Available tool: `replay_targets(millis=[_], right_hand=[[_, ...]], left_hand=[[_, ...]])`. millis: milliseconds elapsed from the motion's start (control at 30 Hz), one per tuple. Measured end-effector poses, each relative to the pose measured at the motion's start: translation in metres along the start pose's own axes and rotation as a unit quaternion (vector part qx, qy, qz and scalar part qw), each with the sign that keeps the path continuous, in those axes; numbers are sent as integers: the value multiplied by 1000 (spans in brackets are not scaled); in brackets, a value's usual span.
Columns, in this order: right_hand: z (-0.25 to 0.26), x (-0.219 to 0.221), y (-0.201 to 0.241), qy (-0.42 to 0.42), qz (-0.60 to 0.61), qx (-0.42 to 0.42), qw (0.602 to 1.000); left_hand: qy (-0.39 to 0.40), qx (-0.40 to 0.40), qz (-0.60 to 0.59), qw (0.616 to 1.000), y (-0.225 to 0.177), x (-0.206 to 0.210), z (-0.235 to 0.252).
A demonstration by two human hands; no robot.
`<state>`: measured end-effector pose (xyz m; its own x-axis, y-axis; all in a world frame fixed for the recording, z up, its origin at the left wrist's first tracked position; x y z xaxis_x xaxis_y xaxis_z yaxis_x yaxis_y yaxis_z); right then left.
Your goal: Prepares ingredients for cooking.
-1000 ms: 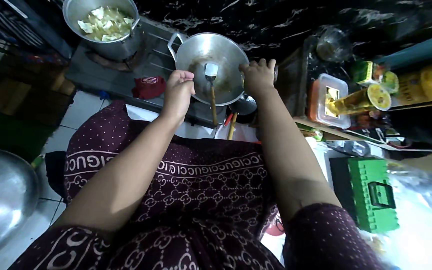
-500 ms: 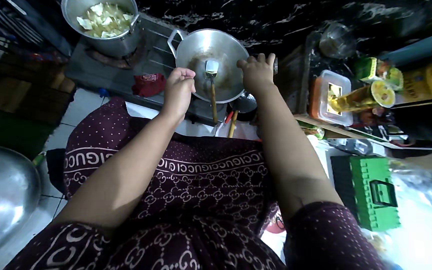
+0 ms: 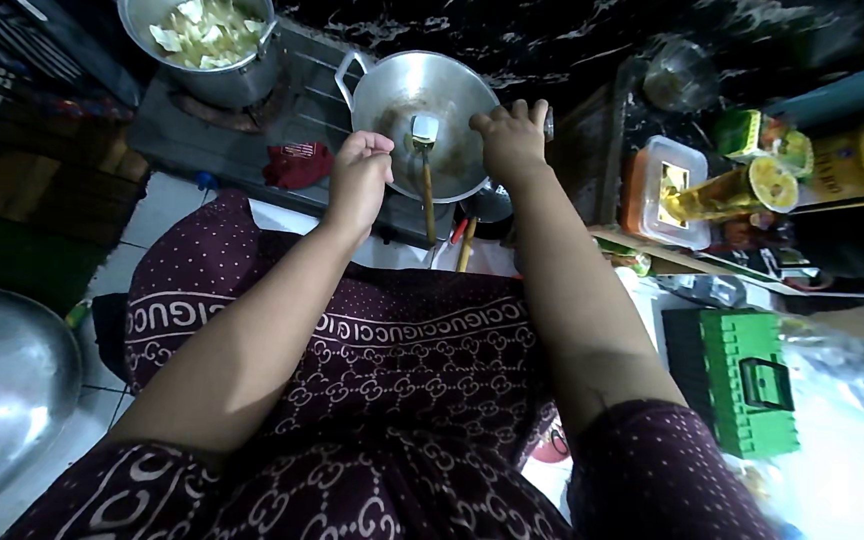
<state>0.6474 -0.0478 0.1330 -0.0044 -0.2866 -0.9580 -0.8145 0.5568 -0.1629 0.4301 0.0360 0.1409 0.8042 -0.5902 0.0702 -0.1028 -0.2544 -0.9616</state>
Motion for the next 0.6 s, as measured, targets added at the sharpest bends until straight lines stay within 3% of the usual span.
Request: replay_targets(millis=[600], right_hand=[[2, 1, 5, -3, 8, -10, 1000]], left_hand=[[1, 1, 9, 1000, -2, 1, 0]])
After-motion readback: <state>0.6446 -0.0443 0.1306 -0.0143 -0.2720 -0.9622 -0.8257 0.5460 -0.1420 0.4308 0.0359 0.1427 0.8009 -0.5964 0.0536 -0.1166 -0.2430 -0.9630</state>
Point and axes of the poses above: each hand's wrist, its own z-axis towards the middle knuckle, its own x-axis out of the palm, y = z × x, the point moved 9 cm from there along z, towards the middle knuckle, and after that the axes turned 3 degrees about -y, right-handed, at the moved point
